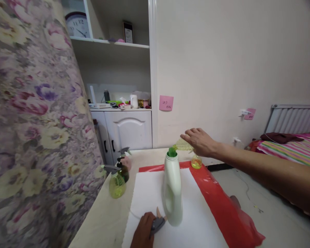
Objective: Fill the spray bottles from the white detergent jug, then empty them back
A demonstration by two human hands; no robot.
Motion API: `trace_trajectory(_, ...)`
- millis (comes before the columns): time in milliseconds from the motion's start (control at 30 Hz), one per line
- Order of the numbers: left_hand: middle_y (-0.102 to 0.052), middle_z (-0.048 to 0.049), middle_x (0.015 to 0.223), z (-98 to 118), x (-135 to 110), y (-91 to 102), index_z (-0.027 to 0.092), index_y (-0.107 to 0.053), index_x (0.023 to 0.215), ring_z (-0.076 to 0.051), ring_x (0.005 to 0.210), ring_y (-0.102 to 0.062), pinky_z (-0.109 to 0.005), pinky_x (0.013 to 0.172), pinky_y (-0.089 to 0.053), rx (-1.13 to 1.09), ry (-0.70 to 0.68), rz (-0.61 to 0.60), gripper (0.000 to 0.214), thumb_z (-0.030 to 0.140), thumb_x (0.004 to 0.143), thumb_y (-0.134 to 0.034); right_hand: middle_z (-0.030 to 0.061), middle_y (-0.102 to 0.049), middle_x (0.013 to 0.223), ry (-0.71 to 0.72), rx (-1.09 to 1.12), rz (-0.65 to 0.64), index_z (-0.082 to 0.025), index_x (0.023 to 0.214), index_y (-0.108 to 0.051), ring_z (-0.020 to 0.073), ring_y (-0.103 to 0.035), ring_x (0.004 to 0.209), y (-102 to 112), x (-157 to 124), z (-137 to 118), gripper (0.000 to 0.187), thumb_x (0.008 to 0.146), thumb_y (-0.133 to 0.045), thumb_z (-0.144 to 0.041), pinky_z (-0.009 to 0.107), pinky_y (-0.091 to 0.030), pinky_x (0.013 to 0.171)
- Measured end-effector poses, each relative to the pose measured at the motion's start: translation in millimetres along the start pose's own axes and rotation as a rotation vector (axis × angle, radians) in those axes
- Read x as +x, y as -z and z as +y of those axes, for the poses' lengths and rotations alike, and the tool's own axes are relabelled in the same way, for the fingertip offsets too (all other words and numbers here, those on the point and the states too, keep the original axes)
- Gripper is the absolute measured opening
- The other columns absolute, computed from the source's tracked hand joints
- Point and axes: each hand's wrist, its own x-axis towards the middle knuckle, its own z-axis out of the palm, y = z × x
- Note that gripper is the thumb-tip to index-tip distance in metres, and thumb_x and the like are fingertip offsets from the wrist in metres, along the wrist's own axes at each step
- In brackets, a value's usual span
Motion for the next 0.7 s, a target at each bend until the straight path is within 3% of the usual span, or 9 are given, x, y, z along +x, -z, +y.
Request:
trace_trajectory(267,-0.063,-0.0041,0.109,-1.8,1.1,-3.3,0.025,-0.06,0.103,-0.021,0.11,-0.055,-0.029,0.097,-0.043,0.014,0.027,-0.028,0.056,0.0,0.057,-0.039,0.0102,-0.059,0.107,0.043,-0.046,0.0,-0.018,0.122,-0.049,0.0269,-0.051,0.097,7.6,5.2,0.4,0.06,0.065,-0.061,-0.001,0.034,-0.032,0.076)
trace_trajectory(700,-0.064,-0.0039,0.109,1.5,0.8,-1.8,0.024,-0.061,0.101,-0.021,0.111,-0.055,-0.029,0.098,-0.042,0.031,0.044,-0.022,0.055,0.0,0.056,-0.04,0.0128,-0.057,0.107,0.146,-0.179,-0.003,-0.018,0.112,-0.056,0.0285,-0.047,0.097,28.3,23.8,-10.2,0.039,0.074,-0.061,-0.01,0.037,-0.03,0.076)
